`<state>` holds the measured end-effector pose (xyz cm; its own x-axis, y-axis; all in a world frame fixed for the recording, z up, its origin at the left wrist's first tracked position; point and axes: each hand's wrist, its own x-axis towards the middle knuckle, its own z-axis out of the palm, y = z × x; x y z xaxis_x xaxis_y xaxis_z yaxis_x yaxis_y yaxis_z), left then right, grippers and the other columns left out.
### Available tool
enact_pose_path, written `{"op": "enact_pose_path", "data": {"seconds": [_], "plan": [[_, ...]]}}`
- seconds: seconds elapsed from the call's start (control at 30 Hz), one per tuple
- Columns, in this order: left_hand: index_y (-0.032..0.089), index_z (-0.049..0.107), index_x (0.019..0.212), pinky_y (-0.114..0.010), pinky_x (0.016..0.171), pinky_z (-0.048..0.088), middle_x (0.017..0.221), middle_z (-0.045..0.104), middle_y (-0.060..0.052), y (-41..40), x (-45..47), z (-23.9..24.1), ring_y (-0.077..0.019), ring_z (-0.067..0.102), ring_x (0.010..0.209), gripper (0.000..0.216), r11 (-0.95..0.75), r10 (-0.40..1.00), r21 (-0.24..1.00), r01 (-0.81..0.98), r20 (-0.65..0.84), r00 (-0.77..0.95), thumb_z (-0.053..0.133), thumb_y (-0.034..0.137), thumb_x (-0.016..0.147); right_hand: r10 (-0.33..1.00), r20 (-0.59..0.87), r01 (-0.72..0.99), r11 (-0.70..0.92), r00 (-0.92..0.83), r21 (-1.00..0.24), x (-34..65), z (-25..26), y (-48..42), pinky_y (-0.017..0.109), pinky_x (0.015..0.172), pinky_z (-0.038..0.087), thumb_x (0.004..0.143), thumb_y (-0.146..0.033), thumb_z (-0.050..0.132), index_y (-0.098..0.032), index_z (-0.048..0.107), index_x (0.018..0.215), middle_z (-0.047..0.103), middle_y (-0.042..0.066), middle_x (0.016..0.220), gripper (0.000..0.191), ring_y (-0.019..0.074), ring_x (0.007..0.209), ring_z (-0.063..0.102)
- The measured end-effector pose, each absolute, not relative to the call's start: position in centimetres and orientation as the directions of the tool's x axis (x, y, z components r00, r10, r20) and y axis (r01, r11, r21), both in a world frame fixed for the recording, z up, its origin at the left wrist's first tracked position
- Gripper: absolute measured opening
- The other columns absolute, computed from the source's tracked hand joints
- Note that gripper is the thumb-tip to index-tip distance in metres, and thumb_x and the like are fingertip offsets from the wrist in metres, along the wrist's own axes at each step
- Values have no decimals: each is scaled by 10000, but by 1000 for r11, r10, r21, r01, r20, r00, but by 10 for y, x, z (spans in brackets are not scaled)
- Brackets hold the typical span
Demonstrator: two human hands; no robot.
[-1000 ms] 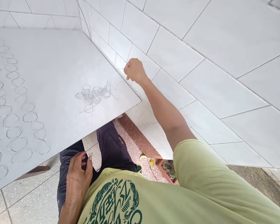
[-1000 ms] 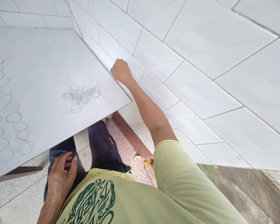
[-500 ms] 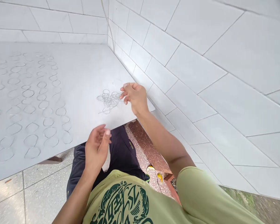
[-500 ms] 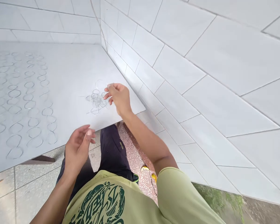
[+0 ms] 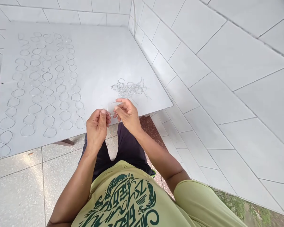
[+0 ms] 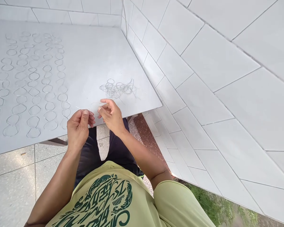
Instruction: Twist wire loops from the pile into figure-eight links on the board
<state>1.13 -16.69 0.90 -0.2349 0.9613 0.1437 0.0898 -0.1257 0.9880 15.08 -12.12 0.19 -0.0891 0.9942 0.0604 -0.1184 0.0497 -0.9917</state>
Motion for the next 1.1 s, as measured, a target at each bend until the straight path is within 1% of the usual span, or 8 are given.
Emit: {"op": "enact_pose_path", "data": {"seconds": [0.07,0.2,0.47,0.63,0.83,0.93,1.0,1.1], "plan": [[188,689,865,-244,601,528,768,675,-28,-164,5,8,-131,625,651,393,-98,976,990,106,117,-182,594,515,1063,978,136,-57,129,-155,-990,157,3,-122,258,539,507,963,-500,715,-280,710,1151,695,-20,843,289,127,640,657],[195,708,870,-247,592,538,764,691,-45,-159,-3,4,-145,655,660,397,-88,982,990,111,105,-159,589,521,1064,960,202,-16,203,-195,-979,162,0,-126,271,559,503,1008,-525,657,-274,787,1064,676,-20,814,288,112,589,618],[204,709,851,-234,488,507,777,717,-47,-155,-6,-2,-123,626,537,379,-44,993,992,122,58,-108,596,498,1062,984,143,-16,142,-106,-990,158,-20,-140,255,543,497,1015,-453,652,-263,812,1044,706,-24,796,250,108,578,635],[189,714,884,-253,491,553,807,731,-64,-154,-1,-6,-153,689,590,388,-7,995,1000,-18,5,-103,651,544,1026,995,99,-10,98,-26,-995,156,-20,-141,245,517,480,1011,-436,651,-250,811,1045,717,-20,779,247,110,573,647],[166,732,924,-278,598,631,831,749,-54,-172,11,-5,-172,745,690,355,26,997,988,-154,-37,-71,786,517,941,995,94,25,95,-13,-995,153,-19,-139,253,597,549,1009,-391,659,-231,810,1072,730,-14,786,229,108,579,637],[157,772,982,-302,669,667,869,771,-54,-176,10,-4,-183,771,745,342,21,993,986,-164,-39,-107,825,485,907,992,113,55,115,-47,-992,152,-27,-140,255,655,581,1024,-386,635,-237,797,1206,729,-17,816,286,106,613,635],[148,797,1035,-325,709,685,893,787,-63,-177,6,-4,-188,783,752,351,45,988,990,-137,-64,-140,817,475,909,981,172,93,180,-84,-979,153,-34,-141,260,685,588,1046,-358,595,-260,775,1294,716,-20,840,322,105,632,630],[143,807,1139,-361,756,702,875,800,-61,-178,1,-3,-190,790,721,361,81,980,993,-83,-95,-172,812,419,907,936,321,185,344,-146,-920,156,-41,-141,283,753,592,1072,-267,504,-277,774,1321,697,-9,873,367,110,660,624]]}}
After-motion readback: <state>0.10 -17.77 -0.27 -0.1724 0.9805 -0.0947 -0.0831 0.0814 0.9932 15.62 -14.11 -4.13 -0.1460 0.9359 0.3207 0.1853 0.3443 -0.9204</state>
